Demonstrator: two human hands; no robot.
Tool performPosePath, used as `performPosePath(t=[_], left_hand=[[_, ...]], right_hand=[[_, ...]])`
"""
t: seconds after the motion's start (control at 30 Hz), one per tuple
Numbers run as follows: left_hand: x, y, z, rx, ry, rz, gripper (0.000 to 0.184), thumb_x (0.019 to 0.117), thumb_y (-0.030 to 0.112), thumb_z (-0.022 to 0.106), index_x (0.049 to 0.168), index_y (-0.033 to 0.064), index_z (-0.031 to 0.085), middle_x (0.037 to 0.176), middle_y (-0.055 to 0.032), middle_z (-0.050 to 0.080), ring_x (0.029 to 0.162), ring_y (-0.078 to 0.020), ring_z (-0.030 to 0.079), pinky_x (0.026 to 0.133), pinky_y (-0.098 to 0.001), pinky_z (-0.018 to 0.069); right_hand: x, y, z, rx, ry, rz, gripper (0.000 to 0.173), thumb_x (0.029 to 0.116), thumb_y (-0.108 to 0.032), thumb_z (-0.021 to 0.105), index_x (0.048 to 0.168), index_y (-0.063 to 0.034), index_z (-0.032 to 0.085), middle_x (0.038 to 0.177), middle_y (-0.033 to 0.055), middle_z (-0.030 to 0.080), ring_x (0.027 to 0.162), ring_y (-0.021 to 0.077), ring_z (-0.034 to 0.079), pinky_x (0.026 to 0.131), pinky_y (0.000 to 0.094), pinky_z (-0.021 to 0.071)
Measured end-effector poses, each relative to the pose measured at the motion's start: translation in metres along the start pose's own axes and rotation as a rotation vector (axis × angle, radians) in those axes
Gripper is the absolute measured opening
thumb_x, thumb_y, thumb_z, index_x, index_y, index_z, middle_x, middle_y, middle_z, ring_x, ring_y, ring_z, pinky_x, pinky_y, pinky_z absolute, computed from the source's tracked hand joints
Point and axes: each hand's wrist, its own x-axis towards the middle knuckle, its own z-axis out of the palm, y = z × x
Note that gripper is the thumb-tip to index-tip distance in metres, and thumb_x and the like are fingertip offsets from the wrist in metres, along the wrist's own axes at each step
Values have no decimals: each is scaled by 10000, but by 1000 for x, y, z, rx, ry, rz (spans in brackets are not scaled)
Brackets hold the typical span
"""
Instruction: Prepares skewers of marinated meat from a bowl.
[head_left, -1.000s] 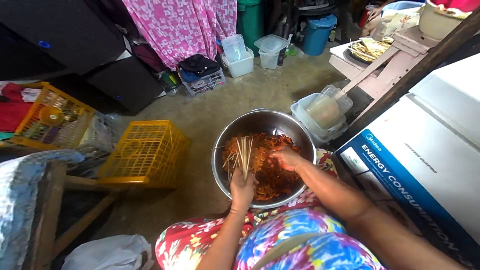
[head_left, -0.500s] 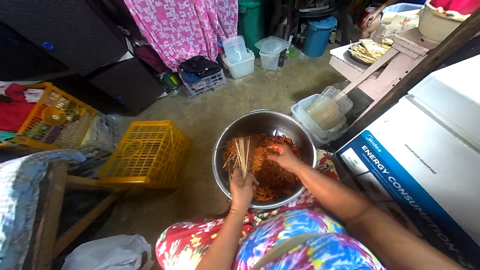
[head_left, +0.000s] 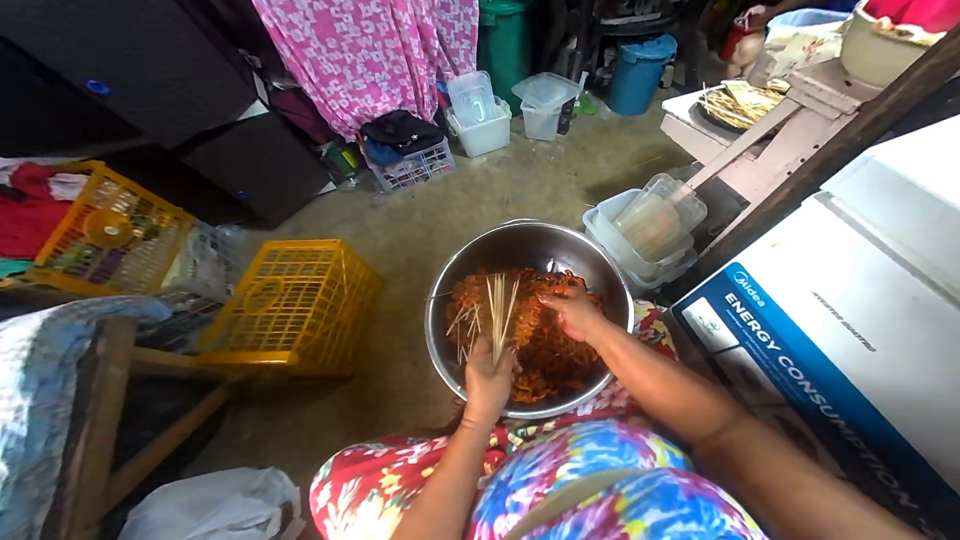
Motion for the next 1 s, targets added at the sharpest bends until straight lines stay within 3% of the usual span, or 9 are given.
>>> performPosePath(t=[0.1, 0.37, 0.47, 0.57, 0.67, 0.73, 0.8, 0.9, 1.0], left_hand=[[-1, 2, 0, 34, -23, -18, 251, 900, -41, 559, 1150, -24, 541, 702, -2, 647, 545, -83, 617, 502, -222, 521], [0, 2, 0, 131, -58, -48, 225, 911, -39, 567, 1135, -16, 577, 697, -5, 647, 540, -82, 611, 508, -229, 521], [0, 4, 1, 154, -32, -59, 211, 925, -38, 561, 1134, -25, 582, 691, -13, 644, 526, -79, 602, 500, -228, 517], [10, 20, -5, 298, 41, 4, 233, 946, 3, 576, 1174, -42, 592, 731, -37, 650, 553, -101, 611, 540, -277, 544], [30, 57, -30, 604, 136, 46, 270, 985, 98, 586, 1213, -46, 607, 896, -136, 689, 747, -212, 680, 710, -419, 585], [42, 74, -49, 763, 205, 41, 279, 1017, 118, 556, 1219, -67, 615, 1103, -239, 663, 1022, -339, 658, 922, -524, 526], [44, 81, -59, 829, 275, 68, 266, 1012, 100, 543, 1185, -84, 627, 1198, -271, 626, 1139, -380, 615, 1000, -529, 488], [20, 81, -42, 865, 216, 57, 277, 1013, 111, 562, 1216, -69, 617, 1073, -249, 669, 975, -360, 672, 890, -540, 541], [-3, 62, -11, 963, -16, -44, 320, 1021, 145, 562, 1294, -16, 604, 978, -236, 706, 885, -386, 709, 830, -577, 561]], right_hand=[[-1, -4, -2, 49, -27, 70, 118, 1032, -24, 536, 1127, 32, 578, 945, 88, 660, 794, 151, 669, 728, 321, 590], [6, 1, -14, -241, -97, -11, 81, 947, 32, 611, 892, -20, 642, 844, 21, 641, 795, 94, 621, 776, 291, 546], [5, 0, -13, -171, -75, 134, 64, 1001, -32, 587, 1033, 7, 627, 917, 65, 659, 801, 138, 647, 751, 324, 565], [5, -1, -10, -111, -65, 175, 247, 1057, -159, 561, 1218, 28, 570, 944, 95, 668, 768, 175, 681, 730, 349, 606], [4, 1, -11, -208, -40, 127, 274, 1043, -175, 594, 1224, 32, 595, 1001, 106, 656, 820, 163, 660, 756, 345, 585], [3, 3, -12, -226, -33, 130, 288, 1032, -177, 616, 1232, 29, 592, 1027, 119, 647, 832, 168, 657, 760, 353, 587], [3, 2, -12, -236, -52, 122, 260, 1022, -157, 624, 1210, 21, 607, 1010, 109, 641, 819, 159, 639, 755, 349, 574], [3, 6, -12, -240, -165, 113, 242, 1018, -136, 622, 1197, 27, 625, 1040, 110, 660, 868, 159, 650, 799, 356, 575], [-2, 10, -8, -185, -334, 183, 276, 1055, -195, 561, 1251, -3, 595, 970, 64, 665, 765, 135, 642, 712, 321, 571]])
